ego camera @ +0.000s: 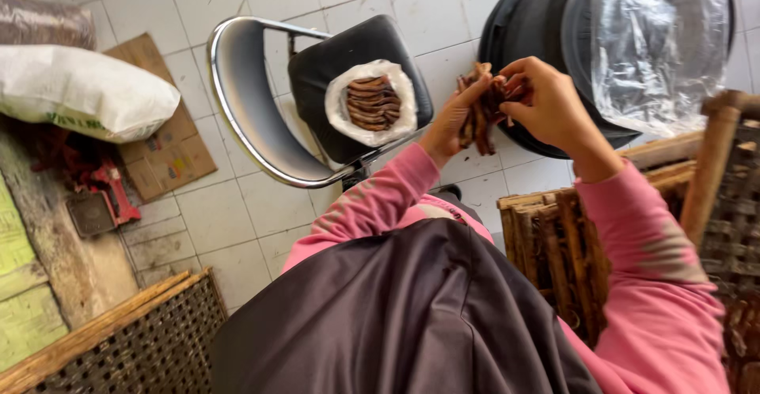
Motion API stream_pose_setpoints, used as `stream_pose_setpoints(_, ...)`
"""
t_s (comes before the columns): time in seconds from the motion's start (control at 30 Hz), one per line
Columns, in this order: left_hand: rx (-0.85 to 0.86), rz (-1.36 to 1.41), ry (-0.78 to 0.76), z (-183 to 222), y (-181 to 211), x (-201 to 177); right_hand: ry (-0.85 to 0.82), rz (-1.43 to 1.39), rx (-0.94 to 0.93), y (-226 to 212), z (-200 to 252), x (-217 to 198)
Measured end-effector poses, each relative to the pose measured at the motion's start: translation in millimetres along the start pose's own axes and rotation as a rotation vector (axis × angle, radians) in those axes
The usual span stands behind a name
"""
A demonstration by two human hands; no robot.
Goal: The person sorts through dried fruit slices in a plastic bag by hand, picking up small groups of them and spreading them onto a large woven tray.
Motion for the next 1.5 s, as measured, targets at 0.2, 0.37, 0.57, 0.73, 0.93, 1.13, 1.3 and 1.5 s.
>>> stream_pose_setpoints(0.2, 0.068, -0.195, 0.246, 39, 101, -102, -0.199, -0.835, 0.09, 36, -89, 134)
stream_pose_setpoints(0.37, 0.261, -0.318, 0.513, 55, 188, -166, -0.017, -1.559, 0.363, 106, -155, 250)
stream_pose_setpoints(0.57, 0.436, -0.457, 0.574, 41, 242, -218, 0.279, -1.427, 0.601, 148, -226, 381)
stream_pose_setpoints(0.73, 0.412, -0.566, 0.557, 42, 244, -237, 0.561, -0.542, 0.371, 143, -278, 397)
stream_pose_setpoints(0.93, 0.283, -0.564, 0.52, 57, 234, -236, 0.61, -0.373, 0.283, 133, -288, 401)
stream_pose_setpoints(1.13, 0.395, -0.831, 0.402, 36, 220, -215, 0.612, -0.189, 0.21, 126, -269, 400)
stream_pose_setpoints(1.3, 0.421, -1.168, 0.24, 19, 226, -211, 0.653, 0.029, 0.085, 138, -261, 404)
stream_pose_setpoints(1.5, 0.272, -1.642, 0.298, -4, 225, -221, 0.655, -0.179, 0.025, 148, -251, 412)
Point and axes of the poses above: each hand's wrist, its own z-axis away from the middle knuckle, its own x-axis out of the palm, y = z × x, the point moved 4 cm from there along -z, towards the middle knuckle, and after that the axes turned 8 degrees about x, right-handed, at the moved point
